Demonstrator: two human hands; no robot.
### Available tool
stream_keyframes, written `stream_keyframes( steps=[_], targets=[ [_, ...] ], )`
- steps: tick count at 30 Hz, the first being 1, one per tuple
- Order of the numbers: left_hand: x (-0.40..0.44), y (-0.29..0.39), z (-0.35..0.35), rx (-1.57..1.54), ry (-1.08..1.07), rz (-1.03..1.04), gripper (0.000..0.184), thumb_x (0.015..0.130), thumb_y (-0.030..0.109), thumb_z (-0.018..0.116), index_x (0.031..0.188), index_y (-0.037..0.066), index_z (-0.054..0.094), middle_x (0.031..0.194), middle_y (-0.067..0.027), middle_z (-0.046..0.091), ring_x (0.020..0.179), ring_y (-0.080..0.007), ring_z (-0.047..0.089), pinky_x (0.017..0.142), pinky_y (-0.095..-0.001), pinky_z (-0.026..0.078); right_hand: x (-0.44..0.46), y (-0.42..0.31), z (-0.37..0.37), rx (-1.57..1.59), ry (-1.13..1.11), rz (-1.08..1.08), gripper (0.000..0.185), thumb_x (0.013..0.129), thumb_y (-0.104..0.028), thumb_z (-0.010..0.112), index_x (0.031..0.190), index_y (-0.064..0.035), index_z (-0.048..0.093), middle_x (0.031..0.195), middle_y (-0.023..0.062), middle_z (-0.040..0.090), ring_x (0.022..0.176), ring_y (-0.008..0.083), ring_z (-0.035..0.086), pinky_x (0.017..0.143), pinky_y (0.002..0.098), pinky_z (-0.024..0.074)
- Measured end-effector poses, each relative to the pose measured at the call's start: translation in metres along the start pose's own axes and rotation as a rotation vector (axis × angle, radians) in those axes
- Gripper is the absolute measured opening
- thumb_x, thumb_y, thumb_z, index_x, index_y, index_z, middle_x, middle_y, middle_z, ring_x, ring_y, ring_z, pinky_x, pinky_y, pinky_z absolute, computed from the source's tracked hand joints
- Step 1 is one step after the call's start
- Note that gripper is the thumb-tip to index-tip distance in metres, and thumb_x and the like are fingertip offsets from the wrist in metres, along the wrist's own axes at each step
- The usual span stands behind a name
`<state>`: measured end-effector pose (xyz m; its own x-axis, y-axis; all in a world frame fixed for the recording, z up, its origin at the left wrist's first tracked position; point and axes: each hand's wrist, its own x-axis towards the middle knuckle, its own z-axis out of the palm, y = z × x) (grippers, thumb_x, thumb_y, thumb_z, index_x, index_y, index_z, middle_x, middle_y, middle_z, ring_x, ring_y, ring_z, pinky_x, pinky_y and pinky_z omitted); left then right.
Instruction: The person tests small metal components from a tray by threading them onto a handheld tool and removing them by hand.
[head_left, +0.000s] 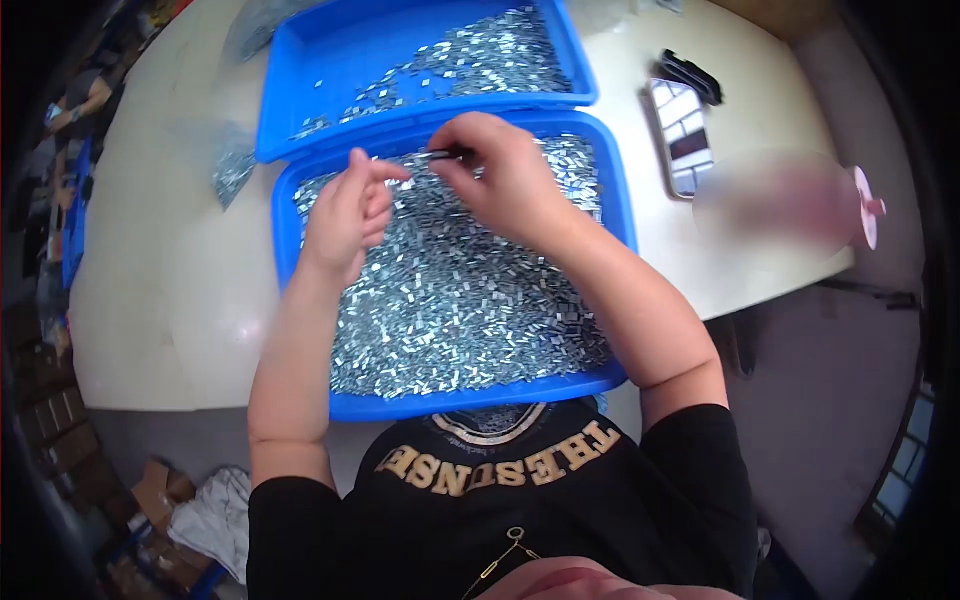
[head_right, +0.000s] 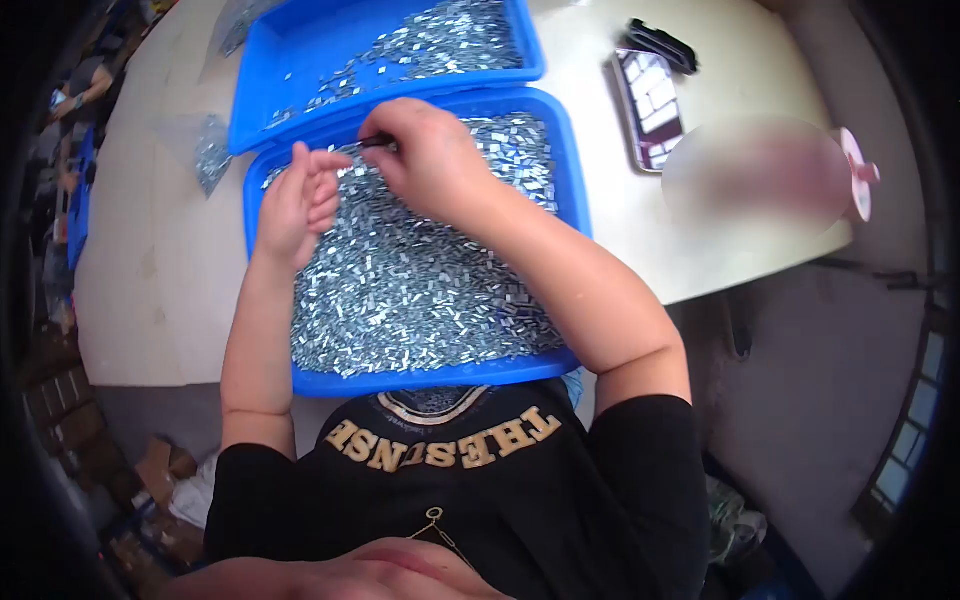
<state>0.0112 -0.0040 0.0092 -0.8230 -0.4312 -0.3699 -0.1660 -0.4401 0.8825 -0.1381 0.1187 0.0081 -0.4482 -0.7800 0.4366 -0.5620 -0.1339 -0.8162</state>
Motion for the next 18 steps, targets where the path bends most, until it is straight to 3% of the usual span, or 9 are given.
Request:
stream_keyframes(
  steps=[1,2,4,6,7,10,18],
  targets=[
    [0.002,0.002,-0.004,-0.234,-0.091,-0.039,0.046,0.094,0.041,0.036,0.102,-0.001,0.052,0.065,0.0035,0.037,0.05,-0.0052,0.031,0.044,-0.0196,0.026,-0.002,-0.001,-0.004,0.029,-0.015,0.054,0.014,0.071,-0.007,0.065,0.083,-0.0024,0.059,0.078,0.0129,0.059,0.067,0.0258,0.059,0.06,0.0334,0.048],
    [0.009,-0.004,-0.014,-0.588,-0.251,-0.088,0.045,0.094,0.037,0.037,0.11,-0.003,0.047,0.076,-0.0021,0.045,0.063,-0.0099,0.043,0.054,-0.0219,0.04,0.0,-0.003,0.003,0.087,-0.044,0.09,0.015,0.073,-0.008,0.065,0.084,-0.0021,0.058,0.078,0.0129,0.059,0.066,0.0247,0.059,0.059,0.0322,0.0479],
    [0.008,-0.003,-0.004,-0.722,-0.06,-0.1,0.047,0.094,0.036,0.036,0.114,-0.005,0.045,0.091,-0.01,0.052,0.088,-0.0205,0.053,0.078,-0.0314,0.048,-0.001,-0.005,0.003,0.091,-0.07,0.068,0.016,0.074,-0.009,0.066,0.084,-0.0012,0.058,0.076,0.0126,0.058,0.063,0.0232,0.059,0.056,0.0309,0.0473],
    [0.011,-0.008,-0.008,-0.797,-0.175,-0.016,0.05,0.094,0.037,0.033,0.116,-0.007,0.042,0.104,-0.0173,0.053,0.107,-0.0304,0.05,0.096,-0.0415,0.04,-0.002,-0.009,0.002,0.061,-0.141,0.075,0.016,0.073,-0.01,0.067,0.085,-0.0018,0.058,0.075,0.0121,0.057,0.063,0.0239,0.058,0.055,0.0312,0.0471],
    [0.011,-0.009,-0.007,-0.859,-0.222,-0.007,0.051,0.095,0.038,0.03,0.117,-0.007,0.041,0.111,-0.0199,0.051,0.113,-0.0333,0.046,0.098,-0.0425,0.039,-0.002,-0.01,0.003,0.052,-0.183,0.04,0.017,0.072,-0.01,0.067,0.084,-0.0024,0.059,0.074,0.0117,0.057,0.064,0.0248,0.058,0.056,0.0321,0.0472],
    [0.008,-0.007,0.003,-0.794,-0.169,0.017,0.054,0.094,0.042,0.027,0.12,-0.004,0.041,0.118,-0.0197,0.048,0.113,-0.0308,0.046,0.095,-0.0405,0.039,-0.002,-0.015,0.005,-0.062,-0.265,0.003,0.018,0.069,-0.011,0.069,0.084,-0.0042,0.06,0.076,0.011,0.058,0.068,0.0274,0.058,0.06,0.035,0.048],
    [0.002,-0.006,0.014,-0.827,-0.238,0.016,0.062,0.091,0.051,0.029,0.122,-0.002,0.039,0.12,-0.0183,0.047,0.111,-0.0281,0.046,0.09,-0.0382,0.039,-0.006,-0.011,0.014,-0.017,-0.291,0.152,0.017,0.067,-0.011,0.069,0.081,-0.0042,0.063,0.079,0.0121,0.062,0.071,0.0286,0.06,0.063,0.0362,0.049]
  ],
)
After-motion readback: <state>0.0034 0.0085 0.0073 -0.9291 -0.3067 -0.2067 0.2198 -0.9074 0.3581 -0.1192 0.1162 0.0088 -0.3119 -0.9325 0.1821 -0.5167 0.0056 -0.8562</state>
